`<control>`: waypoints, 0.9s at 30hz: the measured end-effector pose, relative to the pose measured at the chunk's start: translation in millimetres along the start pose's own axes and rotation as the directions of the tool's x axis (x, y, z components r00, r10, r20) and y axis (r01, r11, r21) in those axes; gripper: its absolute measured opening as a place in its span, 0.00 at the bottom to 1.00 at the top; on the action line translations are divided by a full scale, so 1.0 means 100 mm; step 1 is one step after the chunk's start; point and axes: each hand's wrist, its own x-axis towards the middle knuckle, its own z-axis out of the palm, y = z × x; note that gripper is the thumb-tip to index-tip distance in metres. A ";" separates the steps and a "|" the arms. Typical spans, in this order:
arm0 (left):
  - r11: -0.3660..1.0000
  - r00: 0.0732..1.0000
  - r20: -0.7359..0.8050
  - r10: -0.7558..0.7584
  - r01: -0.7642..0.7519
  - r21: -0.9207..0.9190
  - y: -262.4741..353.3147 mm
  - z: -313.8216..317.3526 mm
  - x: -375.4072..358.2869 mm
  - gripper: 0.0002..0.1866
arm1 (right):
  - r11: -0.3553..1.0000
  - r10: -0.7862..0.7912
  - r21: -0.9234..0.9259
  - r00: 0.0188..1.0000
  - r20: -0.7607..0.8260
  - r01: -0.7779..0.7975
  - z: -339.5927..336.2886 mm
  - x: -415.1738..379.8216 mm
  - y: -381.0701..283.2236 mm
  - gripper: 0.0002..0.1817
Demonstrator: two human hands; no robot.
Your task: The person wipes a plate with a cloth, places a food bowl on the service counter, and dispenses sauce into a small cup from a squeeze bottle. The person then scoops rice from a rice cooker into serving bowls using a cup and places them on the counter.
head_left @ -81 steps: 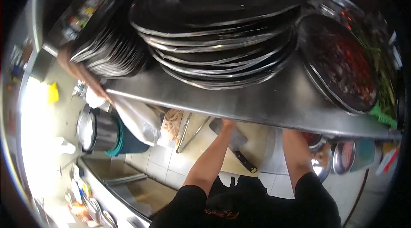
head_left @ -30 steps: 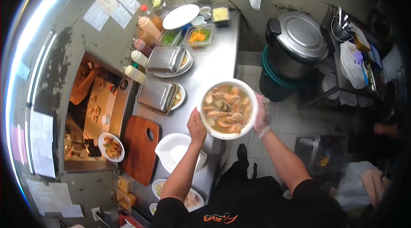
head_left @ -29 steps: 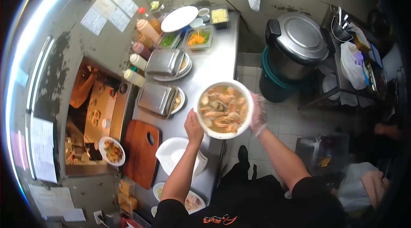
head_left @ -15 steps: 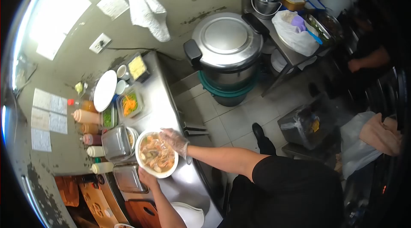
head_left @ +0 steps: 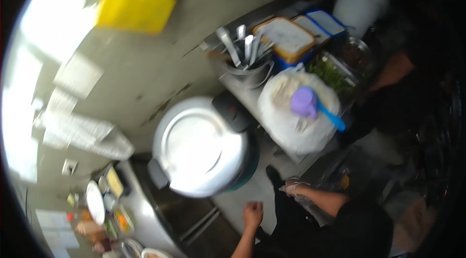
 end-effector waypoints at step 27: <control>0.951 0.966 0.146 -0.213 0.239 -0.194 1.63 2.03 3.51 0.13 | 0.776 0.342 0.612 0.916 -0.210 -0.149 -0.55 -0.76 1.33 0.22</control>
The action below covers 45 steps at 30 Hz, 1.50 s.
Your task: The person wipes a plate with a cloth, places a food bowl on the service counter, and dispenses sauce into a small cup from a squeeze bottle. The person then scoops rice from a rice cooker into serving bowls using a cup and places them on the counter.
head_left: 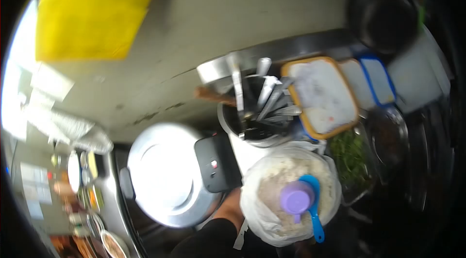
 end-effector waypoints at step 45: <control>0.282 0.414 -0.852 -0.320 -0.817 -0.503 -1.85 -3.43 -5.04 0.13 | -0.008 -0.568 -0.064 0.048 0.822 0.998 2.23 -2.05 -4.90 0.20</control>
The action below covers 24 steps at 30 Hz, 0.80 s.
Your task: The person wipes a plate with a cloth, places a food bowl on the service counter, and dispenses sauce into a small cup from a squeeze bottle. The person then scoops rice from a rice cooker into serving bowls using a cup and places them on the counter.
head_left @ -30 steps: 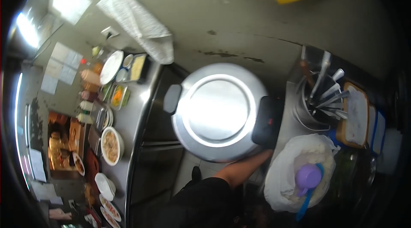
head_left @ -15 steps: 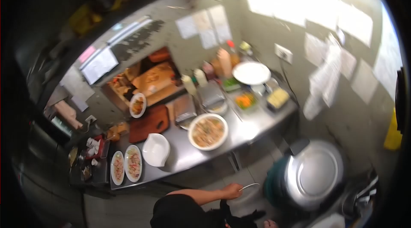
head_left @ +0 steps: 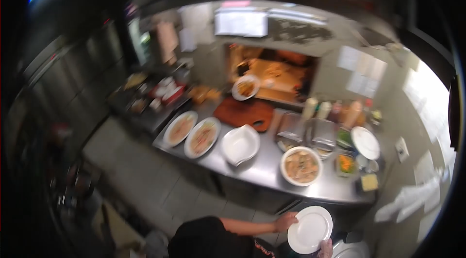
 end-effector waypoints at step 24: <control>0.805 -0.219 -0.885 0.412 -0.368 0.466 1.02 -0.98 -4.25 0.18 | -0.043 -0.617 0.619 -0.508 0.601 0.784 4.10 -1.18 -4.66 0.18</control>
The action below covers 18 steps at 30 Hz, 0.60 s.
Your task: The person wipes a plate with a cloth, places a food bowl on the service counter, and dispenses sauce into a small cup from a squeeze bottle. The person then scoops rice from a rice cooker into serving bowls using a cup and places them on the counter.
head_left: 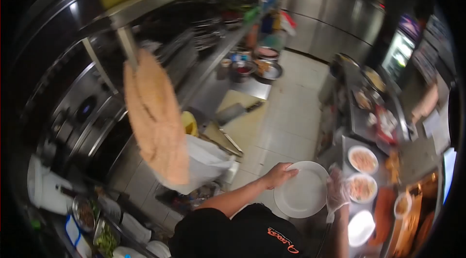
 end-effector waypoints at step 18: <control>0.967 -0.103 -0.990 0.093 -0.228 0.114 0.38 0.06 -1.80 0.24 | 0.427 -0.881 0.035 0.425 -0.210 0.903 -0.43 1.63 -4.12 0.17</control>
